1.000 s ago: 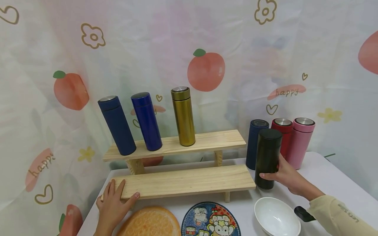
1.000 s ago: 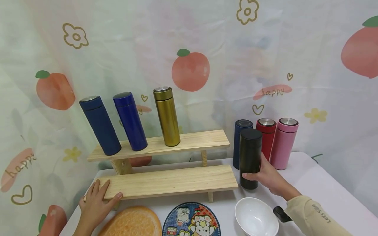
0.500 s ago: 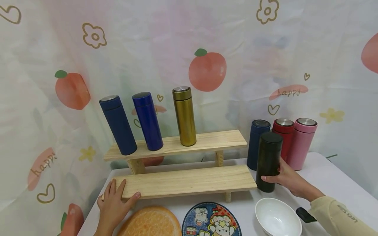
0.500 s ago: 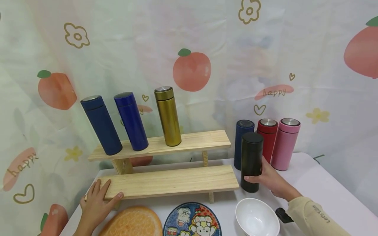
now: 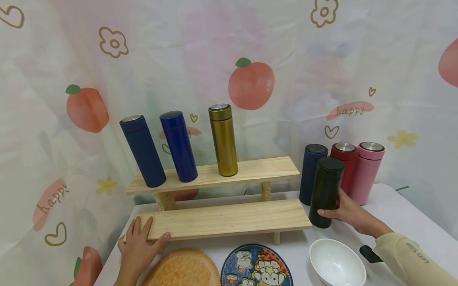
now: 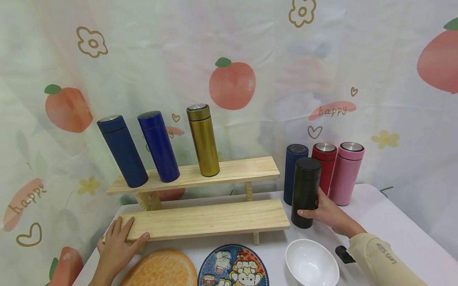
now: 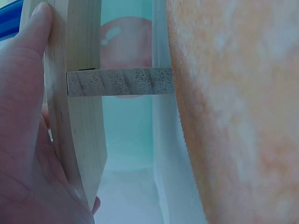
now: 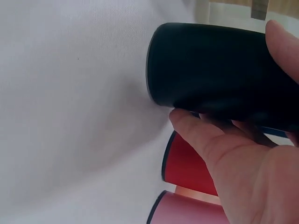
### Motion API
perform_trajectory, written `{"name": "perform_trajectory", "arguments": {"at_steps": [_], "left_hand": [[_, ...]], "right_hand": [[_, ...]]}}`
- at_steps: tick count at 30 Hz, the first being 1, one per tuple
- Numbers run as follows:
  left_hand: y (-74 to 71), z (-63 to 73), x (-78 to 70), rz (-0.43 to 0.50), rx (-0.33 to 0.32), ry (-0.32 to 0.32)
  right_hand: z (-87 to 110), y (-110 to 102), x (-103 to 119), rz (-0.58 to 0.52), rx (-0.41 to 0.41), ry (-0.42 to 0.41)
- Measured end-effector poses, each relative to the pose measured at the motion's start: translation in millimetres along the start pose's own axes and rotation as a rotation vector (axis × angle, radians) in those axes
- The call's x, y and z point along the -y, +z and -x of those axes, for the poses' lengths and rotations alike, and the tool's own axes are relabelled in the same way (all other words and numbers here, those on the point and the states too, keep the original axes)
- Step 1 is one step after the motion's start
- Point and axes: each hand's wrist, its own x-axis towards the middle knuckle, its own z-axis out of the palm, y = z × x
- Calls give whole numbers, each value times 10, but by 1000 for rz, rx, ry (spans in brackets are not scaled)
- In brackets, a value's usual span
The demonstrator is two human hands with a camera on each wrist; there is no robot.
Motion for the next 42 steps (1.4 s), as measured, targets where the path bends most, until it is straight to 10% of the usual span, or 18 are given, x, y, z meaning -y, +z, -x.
{"name": "perform_trajectory", "arguments": {"at_steps": [32,42], "left_hand": [[4,9,-3,4,-13,16],[-2,24,-1,15,-11,14]], "right_hand": [[158,-91,278,168,-48,48],[267,-141,570,17,-135,-24]]}}
